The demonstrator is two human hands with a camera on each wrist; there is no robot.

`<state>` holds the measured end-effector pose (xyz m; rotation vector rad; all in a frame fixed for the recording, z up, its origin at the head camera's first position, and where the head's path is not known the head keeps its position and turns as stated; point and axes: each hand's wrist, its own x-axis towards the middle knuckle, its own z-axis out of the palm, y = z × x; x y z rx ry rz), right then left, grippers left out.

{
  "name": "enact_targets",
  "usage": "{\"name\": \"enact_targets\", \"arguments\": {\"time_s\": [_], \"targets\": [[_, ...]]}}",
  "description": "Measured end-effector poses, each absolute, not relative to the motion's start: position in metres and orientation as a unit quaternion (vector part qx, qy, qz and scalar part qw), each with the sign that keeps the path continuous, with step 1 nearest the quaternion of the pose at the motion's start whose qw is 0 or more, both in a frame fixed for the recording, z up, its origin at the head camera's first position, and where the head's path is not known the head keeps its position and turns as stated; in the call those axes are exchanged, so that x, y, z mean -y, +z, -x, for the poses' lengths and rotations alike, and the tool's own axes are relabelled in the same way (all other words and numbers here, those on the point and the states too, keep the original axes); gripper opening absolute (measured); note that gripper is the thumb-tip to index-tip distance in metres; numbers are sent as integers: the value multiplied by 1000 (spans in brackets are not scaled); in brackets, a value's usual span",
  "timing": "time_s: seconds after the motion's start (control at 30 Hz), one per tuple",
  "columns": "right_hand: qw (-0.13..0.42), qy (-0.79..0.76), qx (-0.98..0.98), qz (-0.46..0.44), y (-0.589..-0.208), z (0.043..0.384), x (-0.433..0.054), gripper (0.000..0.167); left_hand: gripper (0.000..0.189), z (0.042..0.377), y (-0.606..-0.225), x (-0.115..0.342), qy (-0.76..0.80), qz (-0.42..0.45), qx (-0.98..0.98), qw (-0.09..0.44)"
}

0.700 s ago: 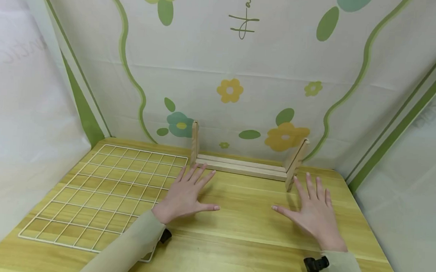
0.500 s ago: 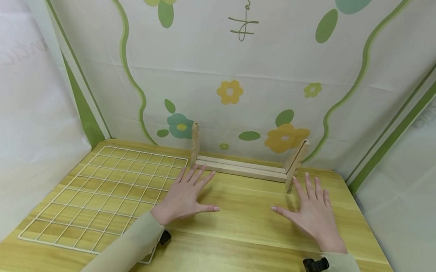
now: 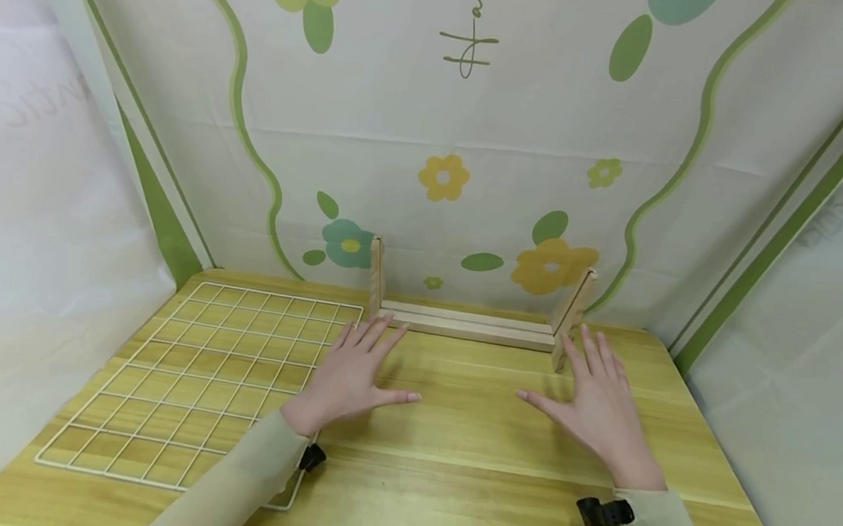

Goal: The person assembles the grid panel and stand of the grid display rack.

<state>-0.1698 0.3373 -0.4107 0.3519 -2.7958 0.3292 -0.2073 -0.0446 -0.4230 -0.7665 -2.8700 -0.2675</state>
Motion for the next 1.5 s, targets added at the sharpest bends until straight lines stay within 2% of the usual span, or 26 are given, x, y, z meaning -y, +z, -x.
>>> {"name": "enact_targets", "arguments": {"time_s": [0.4, 0.7, 0.9, 1.1, 1.5], "targets": [[147, 183, 965, -115, -398, 168, -318, 109, 111, 207, -414, 58, -130, 251, 953, 109], [147, 236, 951, -134, -392, 169, -297, 106, 112, 207, -408, 73, -177, 241, 948, 109], [150, 258, 943, -151, -395, 170, -279, 104, 110, 207, -405, 88, -196, 234, 946, 110], [145, 271, 938, -162, -402, 171, -263, 103, 107, 209, -408, 103, -214, 232, 940, 133], [131, 299, 928, -178, -410, 171, -235, 103, 105, 207, -406, 138, -262, 199, 937, 116]]}}
